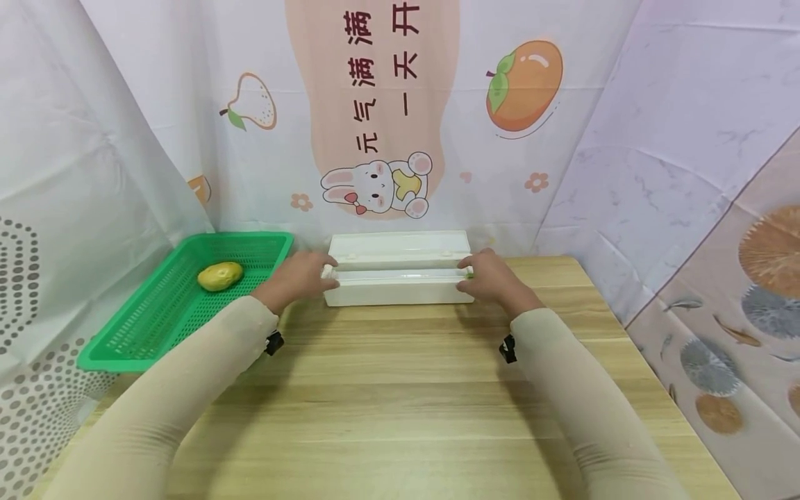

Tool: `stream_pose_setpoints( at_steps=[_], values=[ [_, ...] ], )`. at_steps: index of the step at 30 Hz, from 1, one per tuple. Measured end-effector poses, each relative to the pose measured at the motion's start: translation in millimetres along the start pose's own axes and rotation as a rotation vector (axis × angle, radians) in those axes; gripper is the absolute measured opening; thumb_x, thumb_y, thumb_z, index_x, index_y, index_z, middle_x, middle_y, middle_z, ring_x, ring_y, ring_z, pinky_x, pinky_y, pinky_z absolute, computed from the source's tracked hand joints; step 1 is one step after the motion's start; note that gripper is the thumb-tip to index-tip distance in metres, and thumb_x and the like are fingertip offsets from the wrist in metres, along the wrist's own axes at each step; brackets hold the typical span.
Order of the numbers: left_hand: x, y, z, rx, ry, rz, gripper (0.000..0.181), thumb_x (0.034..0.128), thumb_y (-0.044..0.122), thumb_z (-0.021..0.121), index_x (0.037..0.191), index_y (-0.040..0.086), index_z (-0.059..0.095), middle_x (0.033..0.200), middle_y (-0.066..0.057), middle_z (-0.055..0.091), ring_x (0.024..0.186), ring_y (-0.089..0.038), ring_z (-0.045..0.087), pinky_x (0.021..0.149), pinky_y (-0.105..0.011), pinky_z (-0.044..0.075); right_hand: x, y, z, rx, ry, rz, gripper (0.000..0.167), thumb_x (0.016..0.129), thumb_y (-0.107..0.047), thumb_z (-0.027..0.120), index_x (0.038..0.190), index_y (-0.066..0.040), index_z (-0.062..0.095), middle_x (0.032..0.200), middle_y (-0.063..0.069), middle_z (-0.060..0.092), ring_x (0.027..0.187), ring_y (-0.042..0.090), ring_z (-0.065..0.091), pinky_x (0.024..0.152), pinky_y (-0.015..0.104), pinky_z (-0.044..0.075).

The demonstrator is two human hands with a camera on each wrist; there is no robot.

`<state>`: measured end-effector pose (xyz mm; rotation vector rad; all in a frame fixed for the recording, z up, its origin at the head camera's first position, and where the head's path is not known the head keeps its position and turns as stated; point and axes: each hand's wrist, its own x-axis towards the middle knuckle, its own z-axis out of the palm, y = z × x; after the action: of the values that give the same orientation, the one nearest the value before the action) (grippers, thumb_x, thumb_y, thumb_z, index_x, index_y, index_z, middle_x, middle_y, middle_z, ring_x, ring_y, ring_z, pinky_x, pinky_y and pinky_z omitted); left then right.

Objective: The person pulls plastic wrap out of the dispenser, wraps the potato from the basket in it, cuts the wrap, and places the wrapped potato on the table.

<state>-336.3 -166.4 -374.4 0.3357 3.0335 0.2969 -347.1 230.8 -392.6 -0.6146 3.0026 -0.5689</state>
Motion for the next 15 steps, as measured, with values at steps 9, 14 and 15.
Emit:
stream_pose_setpoints(
  at_steps=[9, 14, 15],
  values=[
    [9.9, 3.6, -1.6, 0.017, -0.043, 0.117, 0.027, 0.0980, 0.032, 0.073, 0.120, 0.018, 0.079, 0.125, -0.002, 0.074, 0.117, -0.025, 0.064, 0.101, -0.046, 0.051, 6.4, -4.3, -4.0, 0.004, -0.053, -0.045, 0.024, 0.098, -0.018, 0.070, 0.116, -0.006, 0.079, 0.135, 0.025, 0.063, 0.134, 0.044, 0.050, 0.110, 0.060, 0.043],
    [12.6, 0.2, 1.6, -0.015, -0.023, 0.114, 0.021, 0.0975, 0.032, 0.074, 0.112, 0.019, 0.082, 0.116, 0.000, 0.077, 0.108, -0.023, 0.065, 0.097, -0.046, 0.050, 9.7, -4.3, -6.0, 0.014, -0.039, -0.031, 0.017, 0.095, -0.015, 0.075, 0.108, -0.007, 0.082, 0.125, 0.021, 0.069, 0.124, 0.042, 0.059, 0.106, 0.056, 0.048],
    [13.4, -0.1, 2.3, -0.026, -0.019, 0.109, 0.020, 0.0973, 0.032, 0.074, 0.111, 0.019, 0.082, 0.115, 0.000, 0.078, 0.107, -0.023, 0.065, 0.097, -0.046, 0.049, 10.1, -4.0, -6.5, 0.015, -0.035, -0.024, 0.016, 0.095, -0.016, 0.075, 0.107, -0.008, 0.082, 0.123, 0.020, 0.070, 0.122, 0.041, 0.060, 0.104, 0.055, 0.048]
  ],
)
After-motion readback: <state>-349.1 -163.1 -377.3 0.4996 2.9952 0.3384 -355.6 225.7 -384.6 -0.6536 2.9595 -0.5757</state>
